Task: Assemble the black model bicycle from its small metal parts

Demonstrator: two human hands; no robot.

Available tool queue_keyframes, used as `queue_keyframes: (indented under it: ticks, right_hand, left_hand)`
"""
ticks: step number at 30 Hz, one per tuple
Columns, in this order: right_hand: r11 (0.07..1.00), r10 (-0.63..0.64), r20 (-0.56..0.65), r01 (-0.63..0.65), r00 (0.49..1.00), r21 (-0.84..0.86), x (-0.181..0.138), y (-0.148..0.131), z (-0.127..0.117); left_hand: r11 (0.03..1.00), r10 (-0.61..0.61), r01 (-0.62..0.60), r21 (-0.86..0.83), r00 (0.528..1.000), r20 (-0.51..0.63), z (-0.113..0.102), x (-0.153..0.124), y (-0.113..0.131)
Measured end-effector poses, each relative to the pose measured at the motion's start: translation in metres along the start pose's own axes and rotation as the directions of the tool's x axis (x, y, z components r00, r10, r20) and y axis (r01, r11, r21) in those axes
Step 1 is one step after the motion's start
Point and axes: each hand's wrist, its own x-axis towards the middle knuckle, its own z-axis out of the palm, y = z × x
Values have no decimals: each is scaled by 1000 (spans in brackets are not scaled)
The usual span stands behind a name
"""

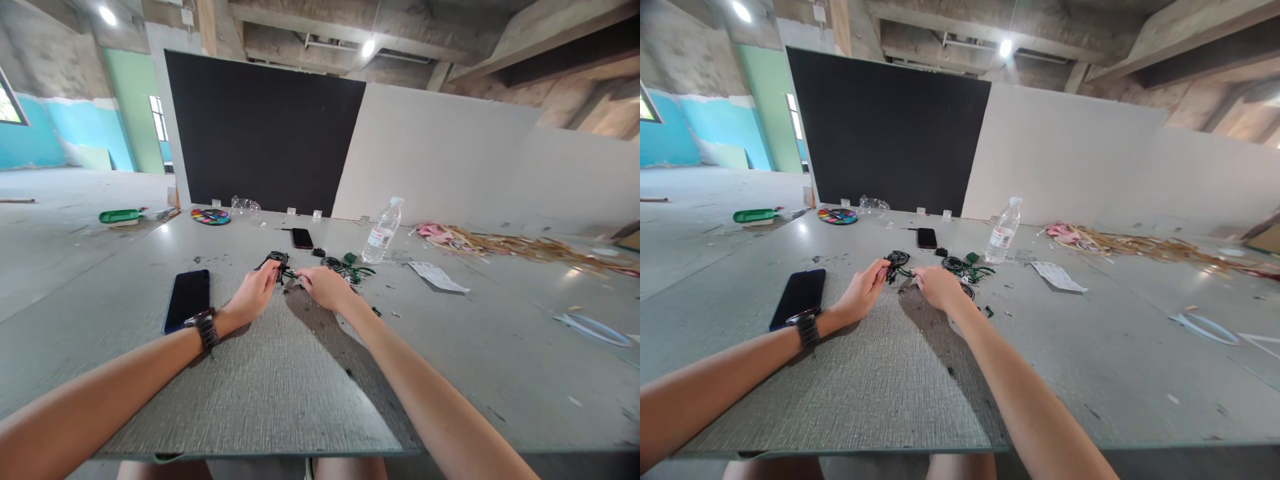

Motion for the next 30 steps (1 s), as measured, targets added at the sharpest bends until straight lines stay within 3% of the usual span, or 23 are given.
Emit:
queue_keyframes:
  ticks: [14,30]
  right_hand:
    - [997,-43,43,46,998,-60,0,-4,1]
    - [995,-45,47,49,998,-87,-3,-14,0]
  left_hand:
    - [1000,6,-6,14,1000,4,0,0,0]
    - [992,120,-120,45,993,13,1,1,1]
